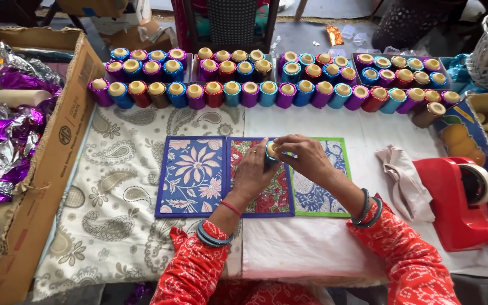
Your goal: Wrapping small cylindrical decorative objects in colored foil and organizing them into a tray.
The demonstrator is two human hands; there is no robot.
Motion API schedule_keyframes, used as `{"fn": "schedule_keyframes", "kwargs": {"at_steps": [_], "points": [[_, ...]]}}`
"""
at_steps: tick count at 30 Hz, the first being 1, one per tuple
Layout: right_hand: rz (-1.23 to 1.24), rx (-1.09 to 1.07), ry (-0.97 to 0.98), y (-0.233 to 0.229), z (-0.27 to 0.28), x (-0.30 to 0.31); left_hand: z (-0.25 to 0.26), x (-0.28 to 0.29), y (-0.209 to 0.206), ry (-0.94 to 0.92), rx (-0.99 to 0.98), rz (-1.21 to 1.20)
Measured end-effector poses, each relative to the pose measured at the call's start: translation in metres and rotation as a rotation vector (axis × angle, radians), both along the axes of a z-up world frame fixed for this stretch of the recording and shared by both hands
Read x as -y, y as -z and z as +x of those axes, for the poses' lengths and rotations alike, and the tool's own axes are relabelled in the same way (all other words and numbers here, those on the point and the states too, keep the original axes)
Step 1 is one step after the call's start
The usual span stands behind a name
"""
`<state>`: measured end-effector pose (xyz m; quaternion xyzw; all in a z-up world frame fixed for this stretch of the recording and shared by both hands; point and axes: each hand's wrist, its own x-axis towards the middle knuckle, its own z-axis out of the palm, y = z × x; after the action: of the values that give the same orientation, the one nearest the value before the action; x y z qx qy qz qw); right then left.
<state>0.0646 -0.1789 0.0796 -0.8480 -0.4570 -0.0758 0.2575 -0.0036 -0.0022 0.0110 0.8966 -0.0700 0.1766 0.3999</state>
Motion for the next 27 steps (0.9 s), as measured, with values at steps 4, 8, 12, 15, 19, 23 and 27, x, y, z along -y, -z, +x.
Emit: {"fn": "schedule_keyframes", "kwargs": {"at_steps": [4,8,12,15,19,23,27], "points": [[0.008,0.077,0.031,-0.001,-0.007,-0.001,0.003,-0.001,0.007,-0.002,0.01,0.008],[-0.011,0.124,0.033,0.001,-0.011,-0.003,0.004,-0.001,0.013,0.005,0.036,-0.001],[-0.057,0.2,0.041,-0.004,-0.016,-0.009,0.004,-0.001,0.01,0.007,-0.009,-0.004],[-0.133,0.285,0.05,-0.012,-0.02,-0.013,0.004,-0.001,0.01,0.011,-0.021,-0.001],[-0.069,0.177,0.032,-0.013,-0.012,0.0,0.003,-0.002,0.006,0.012,-0.021,0.006],[0.066,-0.04,0.055,0.012,0.012,0.023,0.004,-0.003,0.005,-0.001,0.036,0.027],[0.142,-0.145,-0.006,0.008,0.004,0.015,0.003,-0.002,0.006,-0.01,0.029,0.032]]}}
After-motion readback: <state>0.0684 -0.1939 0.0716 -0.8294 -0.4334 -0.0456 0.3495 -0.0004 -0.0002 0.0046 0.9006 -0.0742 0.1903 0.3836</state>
